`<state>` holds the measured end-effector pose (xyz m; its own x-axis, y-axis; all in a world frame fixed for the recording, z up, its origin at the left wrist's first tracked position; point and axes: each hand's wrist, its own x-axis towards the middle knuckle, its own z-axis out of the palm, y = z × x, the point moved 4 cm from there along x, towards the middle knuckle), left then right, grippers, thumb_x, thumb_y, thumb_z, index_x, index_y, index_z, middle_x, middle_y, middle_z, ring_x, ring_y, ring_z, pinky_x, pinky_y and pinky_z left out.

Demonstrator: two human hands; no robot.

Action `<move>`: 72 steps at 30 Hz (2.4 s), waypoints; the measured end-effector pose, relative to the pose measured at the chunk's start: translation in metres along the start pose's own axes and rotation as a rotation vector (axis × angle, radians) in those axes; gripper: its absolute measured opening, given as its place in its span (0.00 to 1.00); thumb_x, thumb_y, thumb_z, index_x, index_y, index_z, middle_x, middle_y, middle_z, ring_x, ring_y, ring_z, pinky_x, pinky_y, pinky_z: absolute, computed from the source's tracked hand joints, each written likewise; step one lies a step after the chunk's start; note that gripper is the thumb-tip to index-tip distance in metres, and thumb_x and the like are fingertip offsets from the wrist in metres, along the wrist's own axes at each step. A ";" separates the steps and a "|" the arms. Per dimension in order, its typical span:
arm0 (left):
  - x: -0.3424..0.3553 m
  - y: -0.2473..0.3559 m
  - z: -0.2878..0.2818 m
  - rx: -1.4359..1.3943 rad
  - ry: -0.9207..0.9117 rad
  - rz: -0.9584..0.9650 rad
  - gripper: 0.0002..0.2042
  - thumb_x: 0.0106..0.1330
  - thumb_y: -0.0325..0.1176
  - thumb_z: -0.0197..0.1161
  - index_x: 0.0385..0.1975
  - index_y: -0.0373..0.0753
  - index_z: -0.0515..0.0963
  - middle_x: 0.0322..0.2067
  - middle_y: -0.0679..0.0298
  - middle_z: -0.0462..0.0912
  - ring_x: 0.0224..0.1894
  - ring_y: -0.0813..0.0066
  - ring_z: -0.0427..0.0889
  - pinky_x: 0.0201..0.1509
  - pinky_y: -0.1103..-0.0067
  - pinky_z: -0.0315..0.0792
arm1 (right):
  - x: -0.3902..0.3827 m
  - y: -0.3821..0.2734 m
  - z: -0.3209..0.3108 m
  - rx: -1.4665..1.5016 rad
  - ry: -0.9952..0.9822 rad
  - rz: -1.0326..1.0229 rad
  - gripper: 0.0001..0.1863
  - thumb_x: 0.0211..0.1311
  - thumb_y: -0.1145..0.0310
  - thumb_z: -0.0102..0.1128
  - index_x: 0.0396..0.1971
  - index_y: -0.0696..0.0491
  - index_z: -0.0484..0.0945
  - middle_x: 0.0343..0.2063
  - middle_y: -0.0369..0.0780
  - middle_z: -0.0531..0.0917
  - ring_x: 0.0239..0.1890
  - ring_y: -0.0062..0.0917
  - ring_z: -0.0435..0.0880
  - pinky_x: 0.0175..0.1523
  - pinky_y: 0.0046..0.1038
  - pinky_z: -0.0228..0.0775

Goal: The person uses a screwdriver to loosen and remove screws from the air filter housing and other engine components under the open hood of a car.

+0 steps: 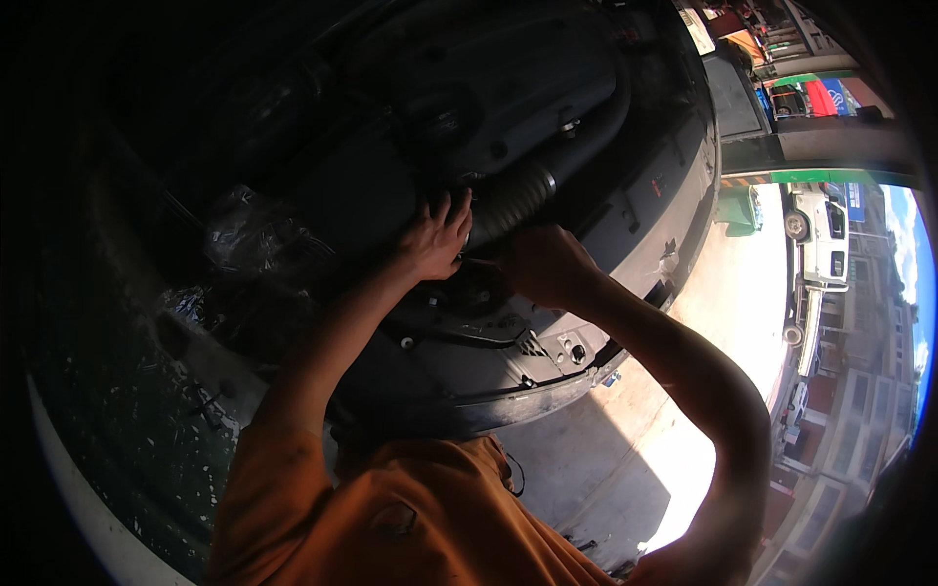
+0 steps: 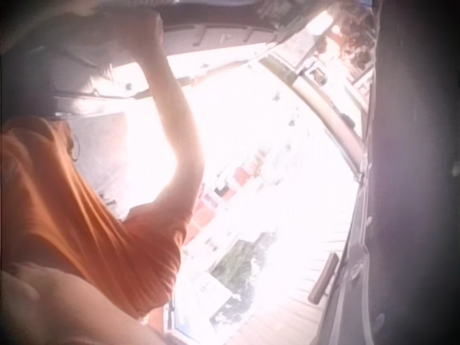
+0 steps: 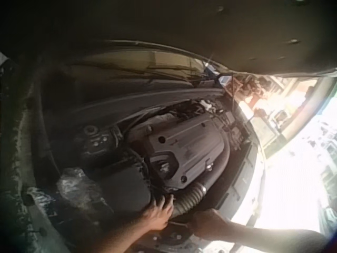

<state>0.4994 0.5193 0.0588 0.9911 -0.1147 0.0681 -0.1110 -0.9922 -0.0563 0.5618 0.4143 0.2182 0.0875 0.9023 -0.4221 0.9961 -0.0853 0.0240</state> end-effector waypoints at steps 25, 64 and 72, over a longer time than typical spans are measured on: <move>-0.003 -0.005 0.005 -0.045 0.027 -0.032 0.37 0.55 0.52 0.65 0.63 0.35 0.69 0.71 0.47 0.56 0.66 0.44 0.63 0.64 0.49 0.65 | -0.005 -0.010 -0.010 -0.026 -0.029 -0.130 0.07 0.60 0.67 0.61 0.31 0.56 0.80 0.21 0.43 0.82 0.24 0.35 0.85 0.29 0.34 0.79; -0.003 -0.003 0.006 0.037 0.041 -0.030 0.41 0.53 0.59 0.66 0.63 0.37 0.70 0.70 0.47 0.57 0.64 0.48 0.66 0.58 0.53 0.71 | -0.016 -0.010 0.009 0.171 -0.128 0.170 0.07 0.57 0.70 0.60 0.32 0.56 0.81 0.26 0.46 0.84 0.26 0.38 0.85 0.29 0.36 0.80; -0.005 -0.007 0.004 -0.007 0.013 -0.029 0.40 0.53 0.57 0.67 0.63 0.36 0.70 0.70 0.47 0.57 0.65 0.47 0.65 0.62 0.52 0.68 | -0.016 -0.023 -0.014 0.096 0.077 0.102 0.06 0.54 0.68 0.61 0.30 0.54 0.81 0.27 0.46 0.84 0.27 0.40 0.86 0.31 0.38 0.79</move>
<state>0.4961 0.5272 0.0550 0.9928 -0.0865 0.0824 -0.0829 -0.9955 -0.0468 0.5378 0.4073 0.2370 0.1925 0.9163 -0.3513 0.9763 -0.2148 -0.0251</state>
